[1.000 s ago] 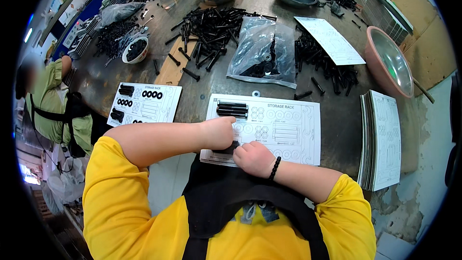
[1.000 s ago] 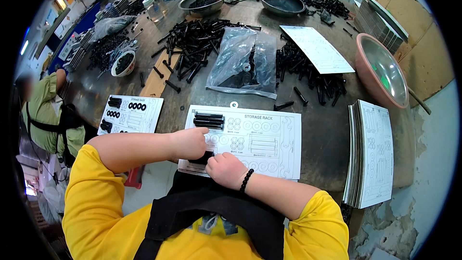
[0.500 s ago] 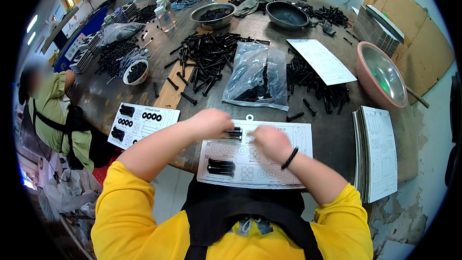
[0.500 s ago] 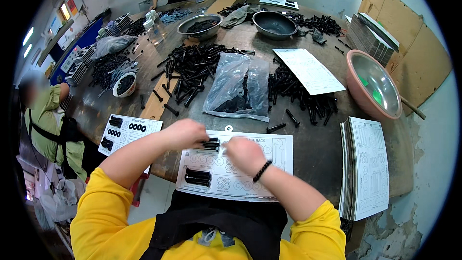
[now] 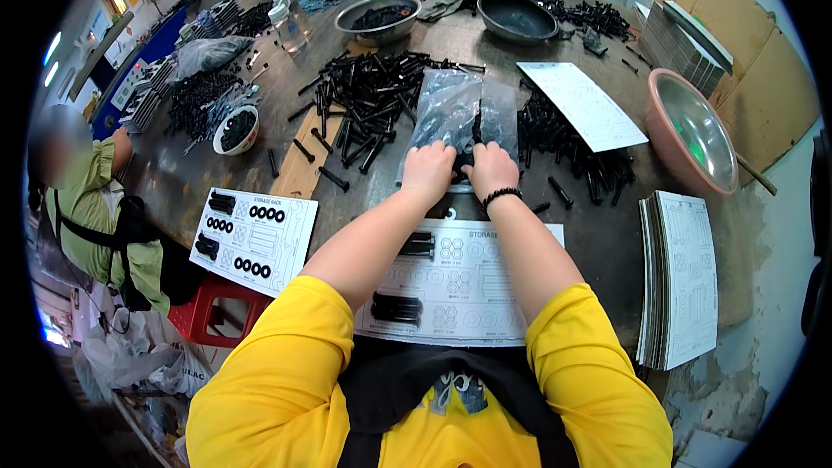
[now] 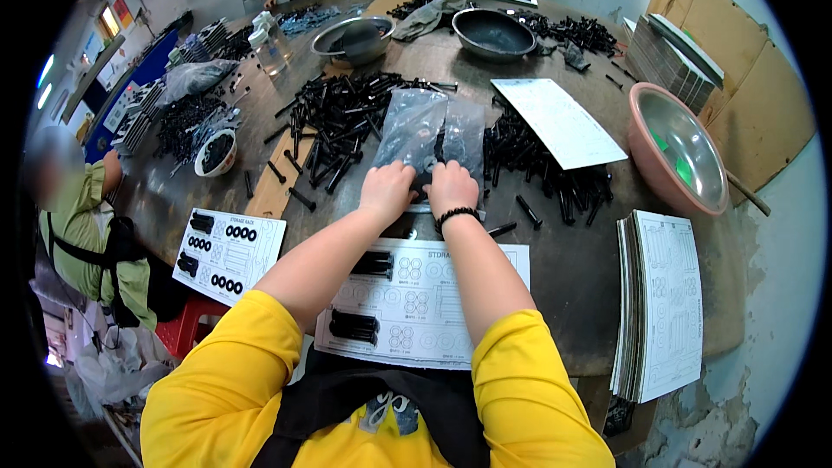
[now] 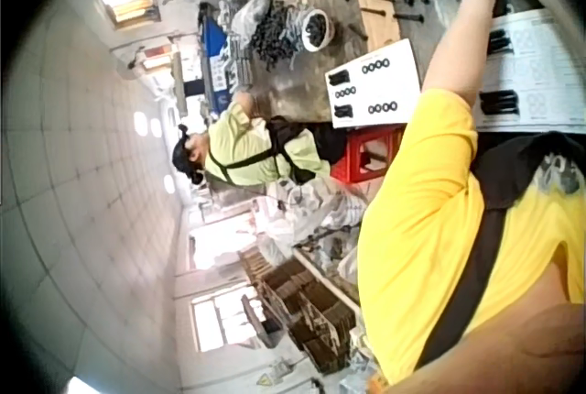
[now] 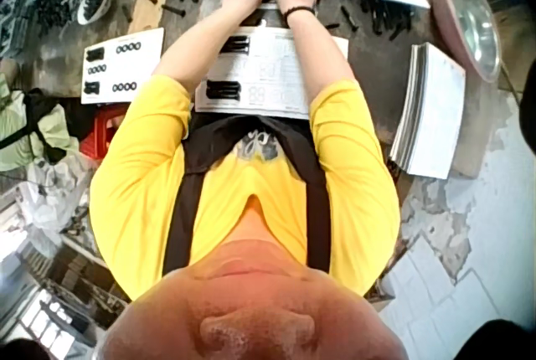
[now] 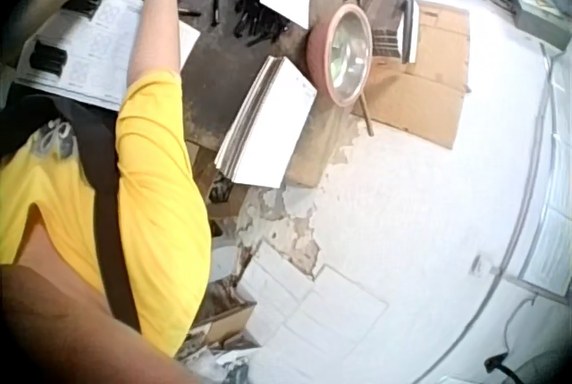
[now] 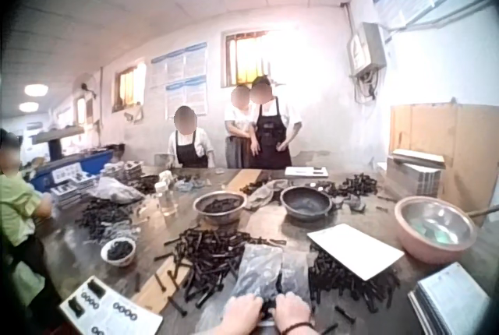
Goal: The person repeatedly picks black cylindrical rods and small black rings from a table and places them onto a printed layout sheet. The person also moves the sheet aside to access more parts and continues the repetitive placement cycle.
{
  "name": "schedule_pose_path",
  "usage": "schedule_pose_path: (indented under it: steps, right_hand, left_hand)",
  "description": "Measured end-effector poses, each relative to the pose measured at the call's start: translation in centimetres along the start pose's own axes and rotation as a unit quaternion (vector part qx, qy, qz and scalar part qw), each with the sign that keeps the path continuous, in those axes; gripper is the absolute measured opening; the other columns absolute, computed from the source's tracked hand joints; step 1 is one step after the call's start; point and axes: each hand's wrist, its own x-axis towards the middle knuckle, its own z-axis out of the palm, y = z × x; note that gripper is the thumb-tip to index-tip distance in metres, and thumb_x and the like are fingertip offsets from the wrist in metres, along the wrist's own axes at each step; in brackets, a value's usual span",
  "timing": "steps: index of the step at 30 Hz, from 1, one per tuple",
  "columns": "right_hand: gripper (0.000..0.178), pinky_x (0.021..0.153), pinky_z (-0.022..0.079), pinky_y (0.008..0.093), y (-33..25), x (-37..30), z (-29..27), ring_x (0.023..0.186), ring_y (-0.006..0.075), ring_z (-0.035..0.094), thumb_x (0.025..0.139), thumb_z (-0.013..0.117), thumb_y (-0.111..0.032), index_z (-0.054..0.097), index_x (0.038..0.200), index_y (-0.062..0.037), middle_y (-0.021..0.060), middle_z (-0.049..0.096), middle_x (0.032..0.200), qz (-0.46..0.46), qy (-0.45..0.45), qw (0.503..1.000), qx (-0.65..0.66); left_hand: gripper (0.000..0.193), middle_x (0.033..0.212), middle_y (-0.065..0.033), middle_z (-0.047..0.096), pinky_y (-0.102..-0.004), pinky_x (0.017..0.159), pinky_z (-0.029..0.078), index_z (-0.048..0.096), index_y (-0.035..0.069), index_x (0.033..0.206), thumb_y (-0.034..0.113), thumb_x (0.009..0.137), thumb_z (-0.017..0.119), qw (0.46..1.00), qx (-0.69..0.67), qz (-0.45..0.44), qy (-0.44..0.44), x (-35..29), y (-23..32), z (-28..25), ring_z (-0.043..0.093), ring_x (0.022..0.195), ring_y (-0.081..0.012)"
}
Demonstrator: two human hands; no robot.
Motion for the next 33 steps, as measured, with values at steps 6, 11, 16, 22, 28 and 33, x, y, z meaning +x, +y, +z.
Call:
schedule_pose_path:
  steps: [6, 11, 16, 22, 28, 33]
  right_hand:
    - [0.021, 0.073, 0.046, 0.0396, 0.6, -0.1, -0.2, 0.089, 0.0314, 0.056, 0.071, 0.068, -0.02, 0.059, 0.083, -0.005, 0.0147, 0.057, 0.089, -0.007, -0.007, 0.993, 0.121]
    - [0.019, 0.072, 0.045, 0.0364, 3.9, -2.7, -2.7, 0.083, 0.03, 0.057, 0.074, 0.064, -0.017, 0.062, 0.086, -0.0024, 0.0147, 0.06, 0.084, -0.037, -0.057, 0.961, 0.268]
    - [0.021, 0.071, 0.046, 0.0325, 6.5, -8.1, -6.0, 0.079, 0.0258, 0.06, 0.076, 0.063, -0.015, 0.063, 0.091, -0.0005, 0.0139, 0.063, 0.086, 0.017, -0.221, 0.938, 0.266]
    - [0.021, 0.073, 0.047, 0.0326, 6.7, -10.9, -5.7, 0.081, 0.0263, 0.061, 0.079, 0.061, -0.016, 0.062, 0.094, -0.0013, 0.0147, 0.064, 0.088, 0.036, -0.249, 0.937, 0.244]
    - [0.019, 0.075, 0.047, 0.0354, 7.1, -12.7, -6.1, 0.086, 0.0283, 0.058, 0.081, 0.057, -0.018, 0.063, 0.094, -0.0057, 0.0114, 0.061, 0.092, 0.023, -0.164, 0.973, 0.16]
    - [0.019, 0.072, 0.047, 0.0351, 6.7, -14.3, -6.4, 0.084, 0.026, 0.056, 0.082, 0.051, -0.014, 0.065, 0.094, -0.0154, 0.0084, 0.056, 0.087, -0.068, -0.099, 0.982, 0.144]
  left_hand:
    - [0.021, 0.087, -0.0093, 0.06, -0.0384, 0.072, 0.045, 0.058, 0.008, 0.087, 0.015, 0.07, 0.067, 0.993, -0.097, -0.037, -0.062, 0.1, -0.2, -0.5, 0.059, 0.085, -0.028]
    - [0.024, 0.089, -0.0109, 0.064, -0.0339, 0.074, 0.047, 0.061, 0.004, 0.097, 0.01, 0.073, 0.065, 0.94, -0.314, -0.114, -0.07, -1.4, -0.7, -2.2, 0.061, 0.084, -0.0252]
    - [0.021, 0.088, -0.0113, 0.065, -0.03, 0.072, 0.049, 0.062, 0.002, 0.096, 0.005, 0.076, 0.063, 0.895, -0.405, -0.053, -0.176, -4.6, 2.9, -3.6, 0.063, 0.081, -0.0191]
    - [0.026, 0.091, -0.0122, 0.064, -0.0323, 0.076, 0.048, 0.06, 0.003, 0.101, 0.005, 0.075, 0.062, 0.894, -0.369, -0.022, -0.253, -6.7, 6.7, -3.4, 0.062, 0.085, -0.0241]
    - [0.029, 0.096, -0.0095, 0.058, -0.035, 0.081, 0.045, 0.061, 0.007, 0.102, 0.006, 0.073, 0.063, 0.946, -0.284, -0.003, -0.154, -8.3, 6.8, -3.5, 0.056, 0.093, -0.0271]
    - [0.026, 0.099, -0.0068, 0.056, -0.0362, 0.082, 0.039, 0.064, 0.015, 0.101, 0.01, 0.077, 0.056, 0.967, -0.151, 0.118, -0.165, -8.8, 6.6, -3.9, 0.054, 0.094, -0.0235]
